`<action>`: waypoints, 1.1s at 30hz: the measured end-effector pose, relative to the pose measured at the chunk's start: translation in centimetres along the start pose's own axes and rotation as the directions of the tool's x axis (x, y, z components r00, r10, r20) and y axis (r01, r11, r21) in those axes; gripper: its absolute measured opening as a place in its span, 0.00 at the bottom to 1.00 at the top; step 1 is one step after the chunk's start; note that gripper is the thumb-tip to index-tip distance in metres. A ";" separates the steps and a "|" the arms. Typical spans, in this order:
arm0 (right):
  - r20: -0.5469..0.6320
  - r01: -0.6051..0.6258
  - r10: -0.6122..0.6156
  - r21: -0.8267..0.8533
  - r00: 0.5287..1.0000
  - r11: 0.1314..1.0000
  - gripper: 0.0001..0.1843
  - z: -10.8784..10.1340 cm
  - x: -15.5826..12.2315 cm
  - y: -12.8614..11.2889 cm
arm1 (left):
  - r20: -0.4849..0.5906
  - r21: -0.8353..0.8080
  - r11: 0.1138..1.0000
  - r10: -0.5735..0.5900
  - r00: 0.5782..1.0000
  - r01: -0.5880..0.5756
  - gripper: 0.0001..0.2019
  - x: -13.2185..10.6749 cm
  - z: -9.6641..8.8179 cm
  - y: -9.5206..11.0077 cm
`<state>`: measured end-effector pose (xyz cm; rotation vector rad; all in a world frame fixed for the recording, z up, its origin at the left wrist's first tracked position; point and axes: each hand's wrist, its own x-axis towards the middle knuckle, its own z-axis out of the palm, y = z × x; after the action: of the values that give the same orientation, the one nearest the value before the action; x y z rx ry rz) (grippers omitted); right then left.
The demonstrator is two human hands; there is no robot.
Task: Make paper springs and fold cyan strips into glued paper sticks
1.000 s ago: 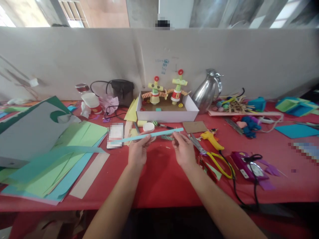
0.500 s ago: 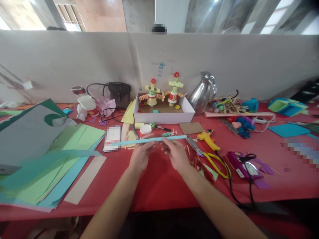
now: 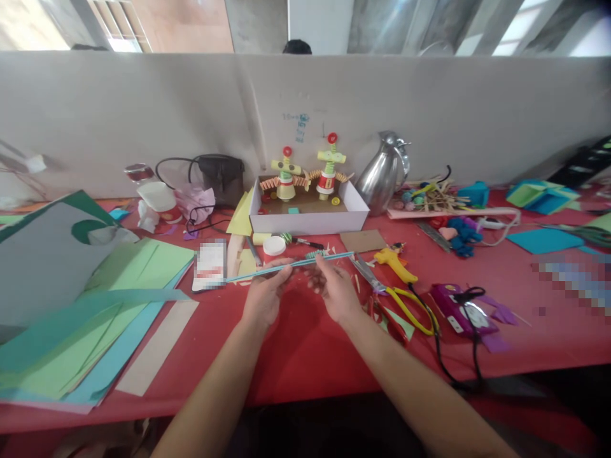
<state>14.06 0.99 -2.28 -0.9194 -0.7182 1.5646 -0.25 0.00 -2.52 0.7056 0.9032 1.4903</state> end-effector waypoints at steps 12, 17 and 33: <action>-0.080 0.064 -0.061 0.036 0.995 0.997 0.13 -0.4 0.2 -0.7 | 0.147 0.272 0.954 0.087 0.985 -0.125 0.28 0.3 -1.5 2.8; -0.099 0.112 -0.133 -0.196 0.986 0.974 0.13 -1.0 0.3 -1.0 | 0.079 0.433 0.900 -0.085 0.993 0.043 0.25 -0.7 -6.6 9.0; 0.164 0.204 -0.123 -0.794 0.979 0.573 0.20 -4.3 -1.1 -3.8 | 0.388 0.918 -0.002 0.208 0.898 -0.396 0.12 -3.9 -4.7 0.3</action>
<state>19.73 0.49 -1.12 -1.3904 -1.6235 1.0684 -3.88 -4.56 -4.43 2.1846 1.7690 0.8682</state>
